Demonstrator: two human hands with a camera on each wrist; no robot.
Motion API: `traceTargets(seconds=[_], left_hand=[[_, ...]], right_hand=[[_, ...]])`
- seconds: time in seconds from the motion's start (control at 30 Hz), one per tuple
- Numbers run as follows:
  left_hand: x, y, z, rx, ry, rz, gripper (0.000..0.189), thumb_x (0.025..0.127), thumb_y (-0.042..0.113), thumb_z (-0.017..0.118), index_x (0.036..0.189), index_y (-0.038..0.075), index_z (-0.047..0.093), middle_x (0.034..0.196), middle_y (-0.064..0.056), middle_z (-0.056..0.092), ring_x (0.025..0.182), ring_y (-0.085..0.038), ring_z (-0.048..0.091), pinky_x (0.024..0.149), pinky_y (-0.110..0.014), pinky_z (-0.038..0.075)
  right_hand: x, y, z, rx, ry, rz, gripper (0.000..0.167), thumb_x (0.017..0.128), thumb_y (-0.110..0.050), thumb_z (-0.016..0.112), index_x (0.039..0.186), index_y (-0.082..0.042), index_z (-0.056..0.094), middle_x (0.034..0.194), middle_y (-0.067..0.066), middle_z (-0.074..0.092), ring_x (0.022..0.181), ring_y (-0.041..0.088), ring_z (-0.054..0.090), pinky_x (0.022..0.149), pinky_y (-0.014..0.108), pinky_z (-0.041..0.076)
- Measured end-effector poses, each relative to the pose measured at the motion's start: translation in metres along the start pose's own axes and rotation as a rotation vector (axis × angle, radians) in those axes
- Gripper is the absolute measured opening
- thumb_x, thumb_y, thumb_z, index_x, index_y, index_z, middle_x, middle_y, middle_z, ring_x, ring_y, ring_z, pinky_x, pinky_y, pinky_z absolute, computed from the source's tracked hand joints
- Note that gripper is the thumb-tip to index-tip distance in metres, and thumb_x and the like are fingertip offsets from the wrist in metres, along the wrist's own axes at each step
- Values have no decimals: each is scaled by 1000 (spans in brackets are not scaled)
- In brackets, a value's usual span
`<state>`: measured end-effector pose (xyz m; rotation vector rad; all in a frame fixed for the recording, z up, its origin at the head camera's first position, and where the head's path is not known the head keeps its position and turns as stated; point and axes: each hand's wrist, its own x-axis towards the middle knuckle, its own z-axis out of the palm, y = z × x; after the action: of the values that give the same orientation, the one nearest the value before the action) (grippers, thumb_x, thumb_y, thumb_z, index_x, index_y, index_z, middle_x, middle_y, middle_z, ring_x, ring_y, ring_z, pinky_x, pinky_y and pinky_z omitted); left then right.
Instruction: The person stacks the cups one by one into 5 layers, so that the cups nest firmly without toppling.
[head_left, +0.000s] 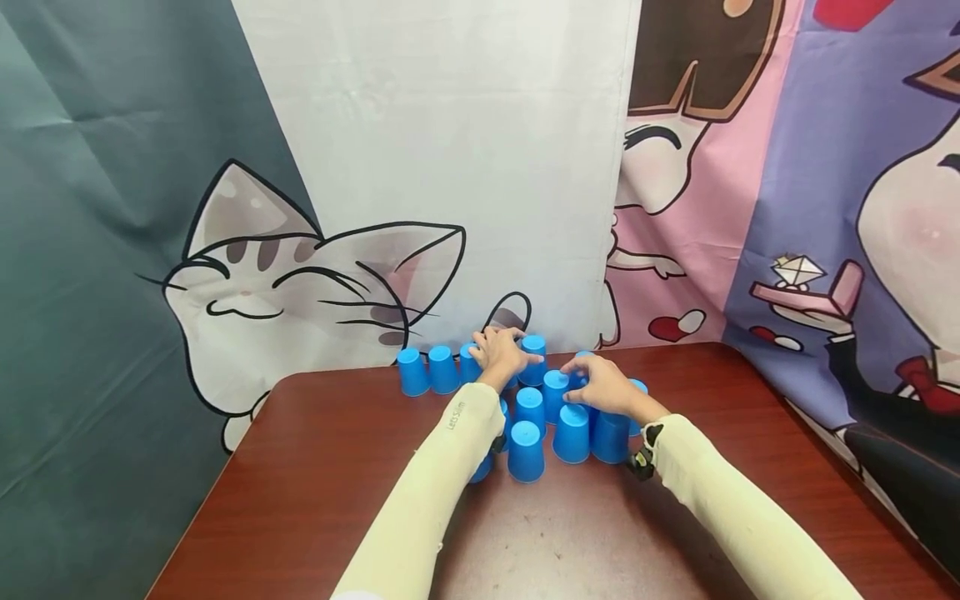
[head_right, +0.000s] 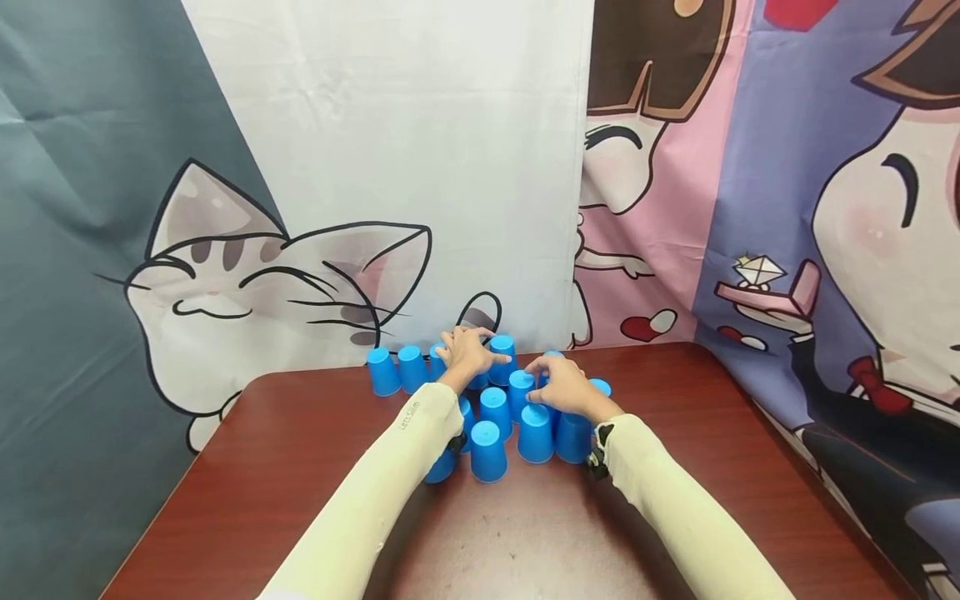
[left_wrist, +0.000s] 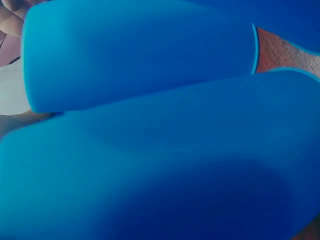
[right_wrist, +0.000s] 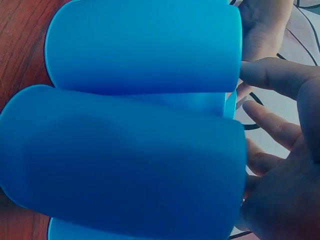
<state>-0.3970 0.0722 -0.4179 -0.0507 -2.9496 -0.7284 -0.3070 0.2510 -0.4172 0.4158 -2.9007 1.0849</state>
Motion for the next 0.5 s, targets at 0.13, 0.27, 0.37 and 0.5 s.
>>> traceTargets(seconds=[0.13, 0.27, 0.37, 0.5], left_hand=[[2, -2, 3, 28, -3, -4, 60, 75, 56, 80, 128, 32, 65, 135, -13, 48, 127, -35, 33, 103, -56, 27], [5, -4, 6, 64, 1, -4, 61, 75, 57, 80, 128, 32, 65, 137, -12, 48, 125, -34, 34, 101, -54, 29], [7, -6, 9, 90, 4, -1, 61, 74, 59, 80, 127, 32, 66, 138, -12, 48, 125, -34, 34, 99, -53, 30], [9, -8, 14, 104, 11, 3, 63, 73, 60, 79, 128, 32, 66, 140, -12, 47, 126, -33, 34, 99, -53, 30]], right_hand=[[0, 2, 0, 0, 2, -8, 41, 87, -17, 76, 123, -2, 63, 124, 22, 62, 116, 46, 57, 90, 64, 48], [0, 2, -1, 3, 4, -15, 41, 87, -15, 76, 123, -1, 63, 124, 23, 62, 116, 46, 58, 90, 64, 48], [0, 2, -1, 5, 3, -21, 40, 87, -15, 76, 123, -1, 63, 124, 23, 62, 116, 46, 57, 90, 64, 48], [-2, 2, 1, 7, 10, -19, 40, 87, -15, 76, 123, -2, 63, 124, 21, 62, 117, 45, 57, 90, 64, 48]])
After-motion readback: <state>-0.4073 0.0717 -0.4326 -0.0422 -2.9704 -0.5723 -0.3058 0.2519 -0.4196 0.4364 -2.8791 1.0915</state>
